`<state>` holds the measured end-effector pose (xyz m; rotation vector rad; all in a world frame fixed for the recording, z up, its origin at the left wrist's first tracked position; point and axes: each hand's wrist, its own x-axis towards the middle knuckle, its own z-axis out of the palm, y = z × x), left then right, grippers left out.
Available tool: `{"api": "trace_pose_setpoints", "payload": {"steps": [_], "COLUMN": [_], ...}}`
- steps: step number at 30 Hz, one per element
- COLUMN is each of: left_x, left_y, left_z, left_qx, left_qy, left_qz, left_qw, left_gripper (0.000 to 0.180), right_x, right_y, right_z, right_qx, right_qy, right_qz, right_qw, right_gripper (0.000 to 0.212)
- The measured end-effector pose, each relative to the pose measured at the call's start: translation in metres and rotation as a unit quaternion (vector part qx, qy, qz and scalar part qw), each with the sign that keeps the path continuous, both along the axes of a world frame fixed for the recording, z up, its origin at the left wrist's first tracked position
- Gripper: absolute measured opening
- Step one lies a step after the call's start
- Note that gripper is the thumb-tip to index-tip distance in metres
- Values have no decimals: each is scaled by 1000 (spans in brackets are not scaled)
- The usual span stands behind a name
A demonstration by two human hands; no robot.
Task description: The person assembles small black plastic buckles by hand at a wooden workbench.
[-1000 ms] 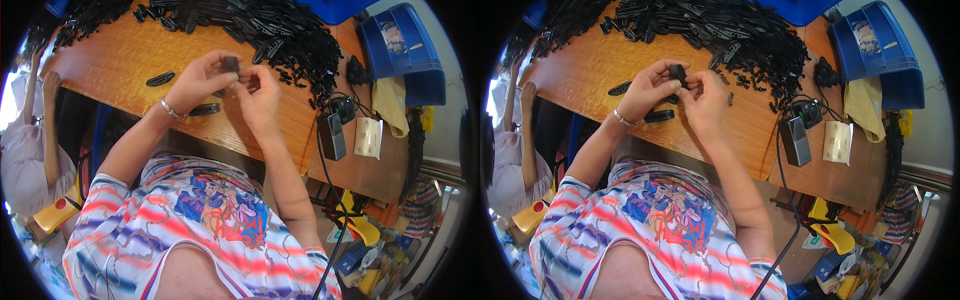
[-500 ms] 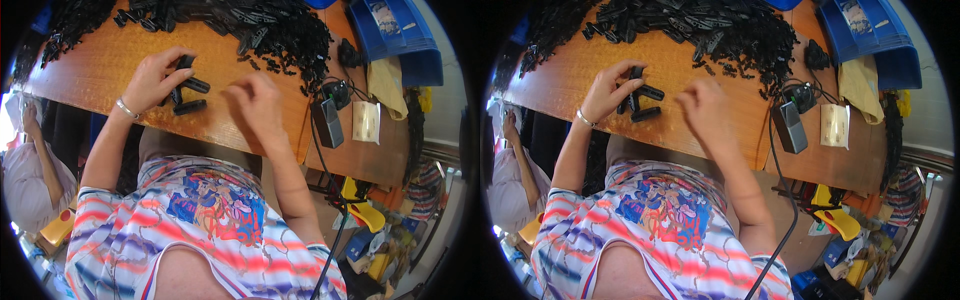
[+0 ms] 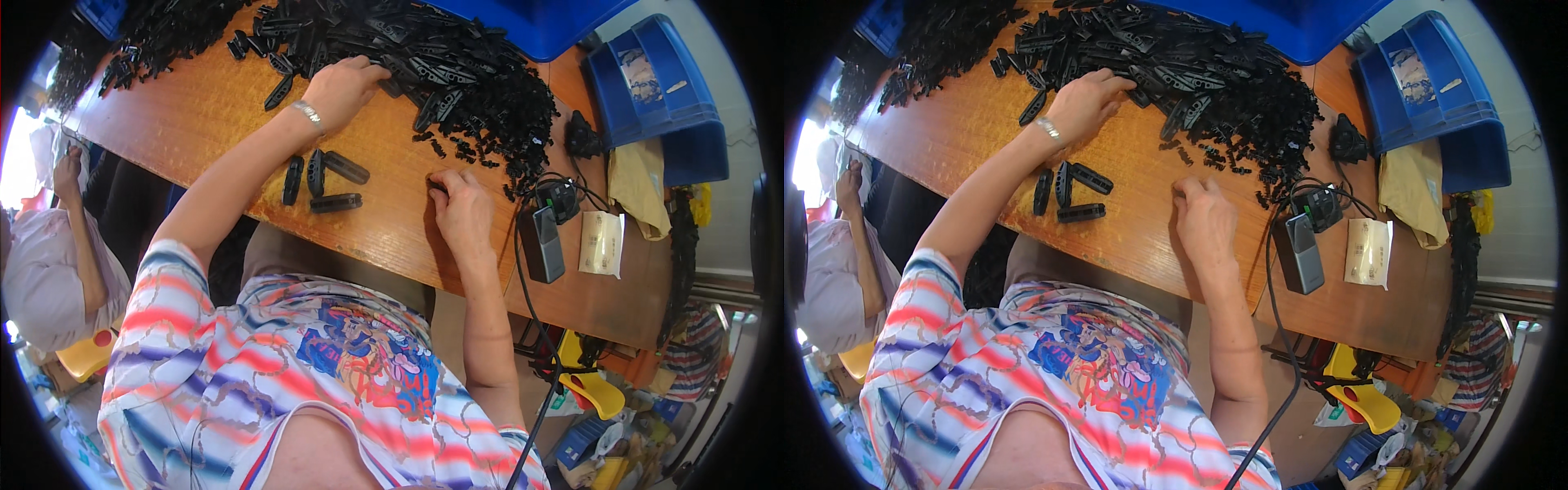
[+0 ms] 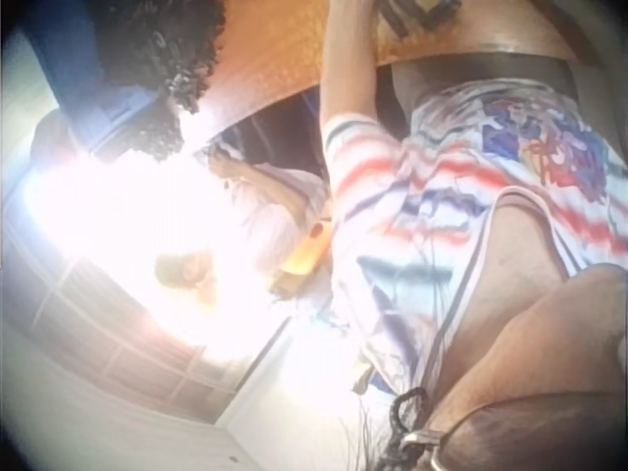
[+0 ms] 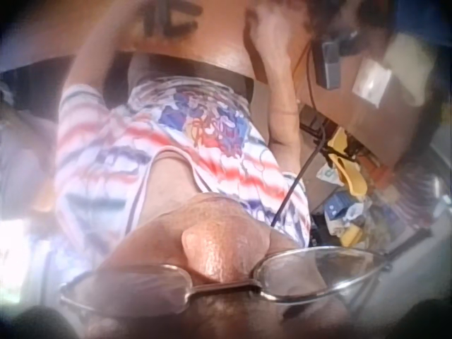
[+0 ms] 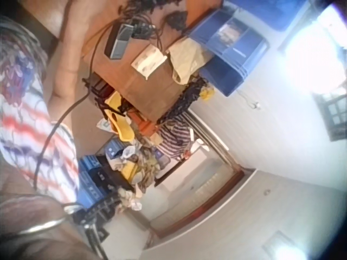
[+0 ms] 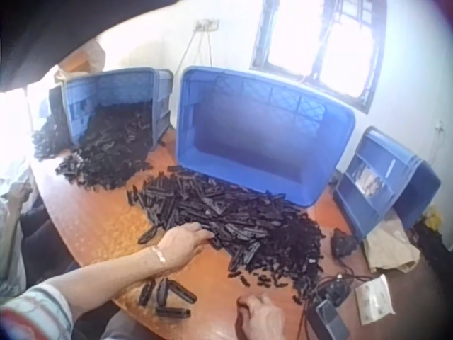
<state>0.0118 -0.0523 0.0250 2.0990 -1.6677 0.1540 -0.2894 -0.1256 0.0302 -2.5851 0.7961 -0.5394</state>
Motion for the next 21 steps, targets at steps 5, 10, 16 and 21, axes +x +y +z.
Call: {"api": "trace_pose_setpoints", "payload": {"steps": [5,10,16,21], "left_x": [5,-7,-31,-61], "left_y": [-24,-5,34,55], "left_z": [-3,-6,8,19], "left_qx": [21,-16,-3,-15], "left_qy": [-63,-41,185,441], "left_qz": [21,3,26,-17], "left_qw": [998,999,982,897], "left_gripper": [30,24,31,32], "right_x": [-1,3,26,50], "right_y": [6,8,21,31], "right_z": [-1,-4,10,27], "right_qx": [19,36,168,168], "right_qy": [-15,-44,-164,-274], "right_qz": [-11,32,31,30], "right_qw": [1000,998,972,946], "right_gripper": [12,10,10,12]}}
